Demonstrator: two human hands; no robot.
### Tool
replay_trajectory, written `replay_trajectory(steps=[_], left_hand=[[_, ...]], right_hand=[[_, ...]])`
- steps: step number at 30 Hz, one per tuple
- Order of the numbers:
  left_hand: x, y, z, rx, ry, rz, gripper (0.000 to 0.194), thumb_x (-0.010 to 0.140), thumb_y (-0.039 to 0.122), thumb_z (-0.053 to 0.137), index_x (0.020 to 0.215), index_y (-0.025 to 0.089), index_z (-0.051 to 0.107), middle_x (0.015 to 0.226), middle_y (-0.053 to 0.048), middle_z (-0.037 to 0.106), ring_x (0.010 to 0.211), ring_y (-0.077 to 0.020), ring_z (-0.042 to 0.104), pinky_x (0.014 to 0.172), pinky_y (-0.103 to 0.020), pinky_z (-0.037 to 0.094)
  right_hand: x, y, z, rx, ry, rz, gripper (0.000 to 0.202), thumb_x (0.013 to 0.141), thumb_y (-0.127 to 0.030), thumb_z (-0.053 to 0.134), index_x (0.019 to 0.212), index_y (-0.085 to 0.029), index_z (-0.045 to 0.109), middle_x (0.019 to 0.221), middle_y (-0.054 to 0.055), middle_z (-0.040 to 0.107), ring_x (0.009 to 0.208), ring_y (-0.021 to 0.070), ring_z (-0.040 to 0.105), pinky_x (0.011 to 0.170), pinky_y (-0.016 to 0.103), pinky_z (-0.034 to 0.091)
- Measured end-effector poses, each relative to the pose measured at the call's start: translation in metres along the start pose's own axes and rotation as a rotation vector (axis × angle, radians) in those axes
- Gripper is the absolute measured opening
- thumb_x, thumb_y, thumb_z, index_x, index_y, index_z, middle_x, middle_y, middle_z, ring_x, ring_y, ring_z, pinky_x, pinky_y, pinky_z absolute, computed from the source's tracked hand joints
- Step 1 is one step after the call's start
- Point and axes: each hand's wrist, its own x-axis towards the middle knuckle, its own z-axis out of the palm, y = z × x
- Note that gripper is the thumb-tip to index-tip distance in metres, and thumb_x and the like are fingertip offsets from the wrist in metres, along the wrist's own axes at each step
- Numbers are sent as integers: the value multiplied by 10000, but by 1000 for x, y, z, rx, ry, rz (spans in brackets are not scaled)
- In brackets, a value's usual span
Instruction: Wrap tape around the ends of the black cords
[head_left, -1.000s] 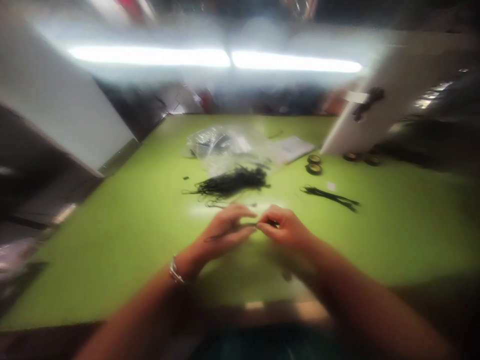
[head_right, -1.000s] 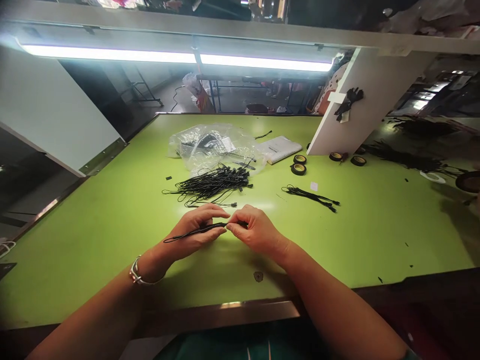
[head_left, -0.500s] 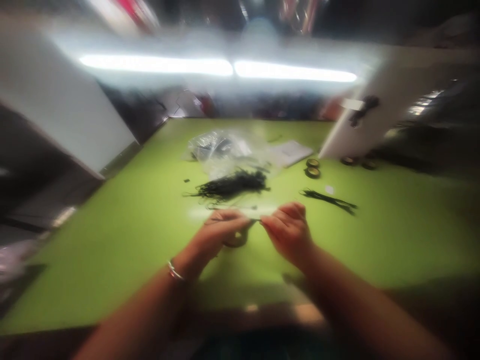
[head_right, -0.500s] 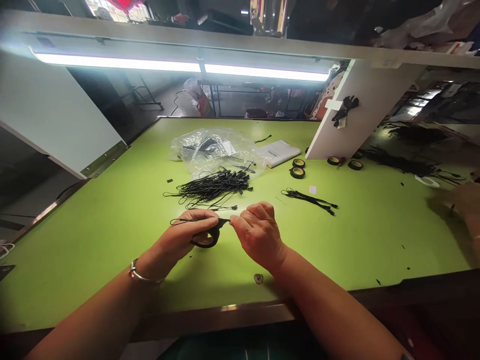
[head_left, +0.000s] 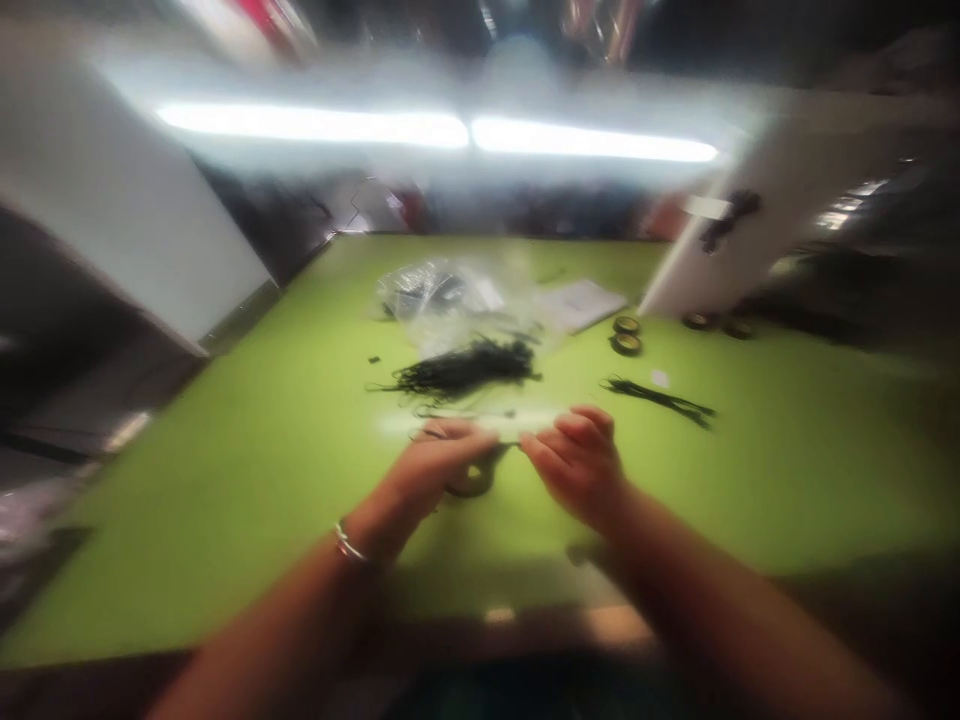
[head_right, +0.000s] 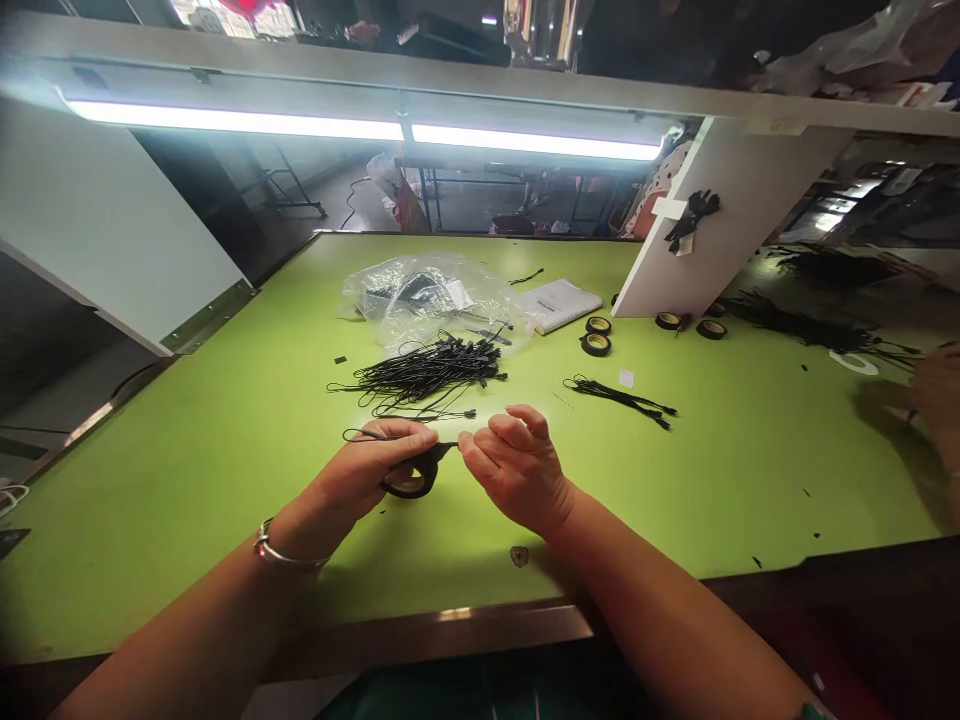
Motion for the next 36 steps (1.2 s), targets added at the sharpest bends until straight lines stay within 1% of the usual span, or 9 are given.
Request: replay_trajectory(steps=[2,7,12,14,16,20,24,31,36], left_hand=[[0,0,-1,118,25,106,310,731,402,749,653,115,658,517,12,503,427,-62,410,405,-199,293],[-1,1,1,569,60,661,190,806,262,687,678,123,703,697,-66,647,659,-141,576,610,-266,458],[1,-2,2,695,2,800,165,839,214,642,720,128,716,731,-71,652,680,-143,586,652,-276,470],[0,0,2,662,-3,740,155,825,230,662,721,128,716,733,-68,650,690,-145,582,656,-275,465],[-1,2,3,581,-40,571,139,800,258,694,757,128,719,720,-55,640,663,-134,562,611,-256,445],[0,0,-1,335,-140,255,166,755,260,739,860,134,721,677,-15,602,584,-89,506,522,-203,381],[4,-7,-6,91,-78,77,185,698,247,776,814,121,707,538,23,525,461,-58,431,444,-182,303],[3,-3,-1,42,-73,62,234,684,306,786,764,121,669,513,35,497,437,-49,397,443,-185,295],[2,-3,2,183,35,159,216,733,319,727,698,133,624,495,45,453,442,-65,380,449,-207,291]], right_hand=[[1,1,0,67,-60,77,122,826,-128,658,878,-232,622,703,-26,666,829,166,530,914,372,370],[9,2,-1,473,-281,375,132,900,-266,573,996,-196,631,888,33,686,861,178,566,852,360,401],[15,1,-2,812,-581,645,257,917,-253,501,709,-176,631,663,-10,627,633,121,532,627,257,407],[15,2,-2,855,-585,738,190,885,-236,539,741,-174,644,688,-10,640,653,123,550,617,246,410],[13,4,-2,792,-520,718,111,842,-206,595,752,-180,654,700,-9,644,687,132,557,650,256,413],[9,2,0,474,-310,462,94,841,-171,620,752,-185,647,667,-3,626,711,145,515,756,314,381],[8,-6,1,129,-186,253,158,890,-177,575,743,-183,632,607,5,577,706,160,462,775,340,344],[9,-9,-2,-73,-117,119,92,862,-106,589,854,-172,652,569,-4,544,687,166,441,753,329,348],[6,-5,3,76,-173,192,43,860,-186,626,827,-200,649,638,1,611,740,174,498,789,341,360]])
